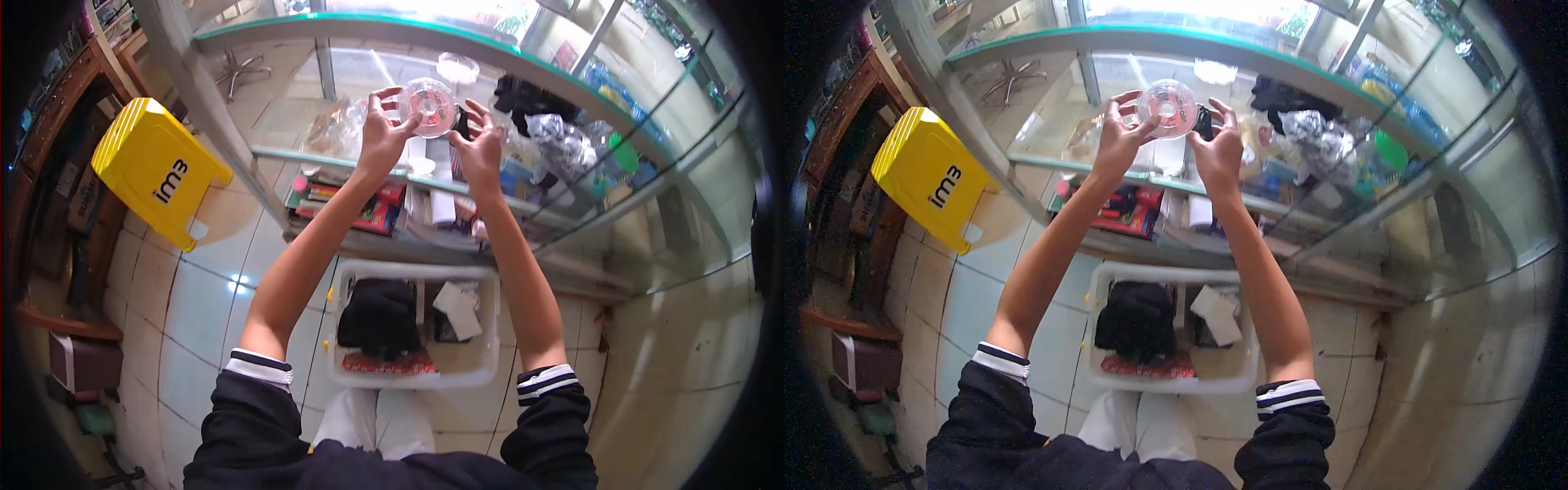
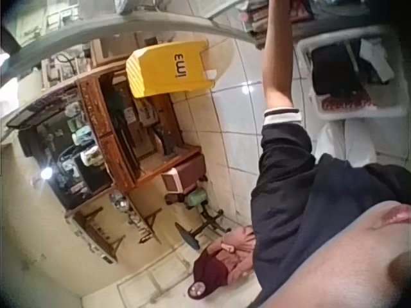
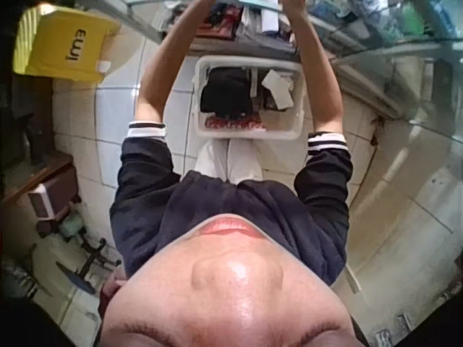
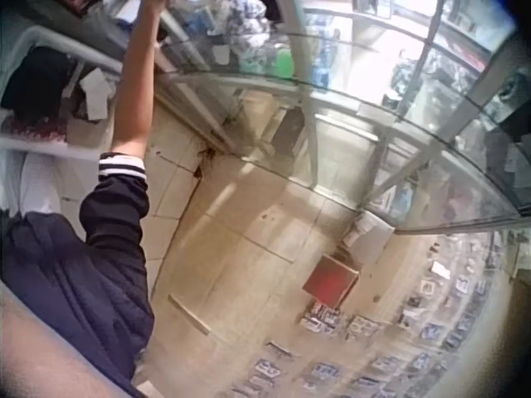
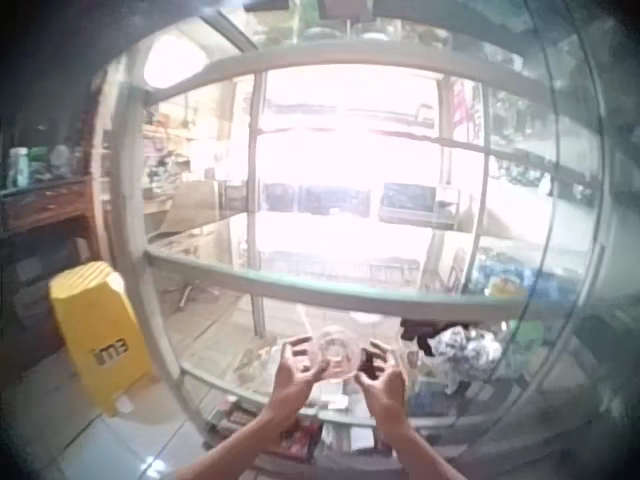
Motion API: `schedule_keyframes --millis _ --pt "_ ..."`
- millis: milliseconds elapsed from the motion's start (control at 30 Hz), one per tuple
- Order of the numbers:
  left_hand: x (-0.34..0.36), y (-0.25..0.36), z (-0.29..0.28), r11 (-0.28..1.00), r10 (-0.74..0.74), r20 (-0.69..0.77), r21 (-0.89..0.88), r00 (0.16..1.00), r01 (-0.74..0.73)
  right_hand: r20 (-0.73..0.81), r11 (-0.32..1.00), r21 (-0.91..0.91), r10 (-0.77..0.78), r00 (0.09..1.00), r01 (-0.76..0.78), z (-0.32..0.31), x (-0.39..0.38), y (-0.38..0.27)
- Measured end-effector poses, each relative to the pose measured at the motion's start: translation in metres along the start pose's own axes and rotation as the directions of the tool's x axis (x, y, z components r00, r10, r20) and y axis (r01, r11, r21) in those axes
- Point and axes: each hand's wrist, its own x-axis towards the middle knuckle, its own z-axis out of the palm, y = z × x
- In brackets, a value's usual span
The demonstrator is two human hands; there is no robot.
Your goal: The person picks up several packaged electronic components and boxes from a glass display case and places them one by one into a plastic bin on the floor, including mobile phone screens, batteries, and a small black electronic device.
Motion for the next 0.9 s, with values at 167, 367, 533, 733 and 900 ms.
schedule_keyframes --millis 167,367,533,733,900 --pt "-0.112 0.038 -0.010 0.988 -0.116 0.086 -0.090 0.990 0.124 0.044 1.000 0.026 0.001 0.999 -0.002 -0.044 -0.104 -0.028" --pt "-0.212 -0.019 0.006 0.921 -0.390 0.204 0.085 0.898 0.381 0.003 0.959 -0.119 0.260 0.966 -0.258 -0.090 -0.218 0.036" --pt "-0.244 -0.107 0.052 0.887 -0.373 0.136 0.343 0.918 0.309 -0.135 0.906 -0.314 0.254 0.958 -0.285 -0.102 -0.259 0.093" --pt "-0.260 -0.142 0.070 0.851 -0.154 0.014 0.510 0.988 0.125 -0.079 0.821 -0.539 0.171 0.982 -0.187 -0.089 -0.263 0.111" --pt "-0.264 -0.131 0.073 0.750 -0.179 0.046 0.653 0.983 0.106 -0.007 0.701 -0.709 0.103 0.995 -0.078 -0.085 -0.273 0.115"
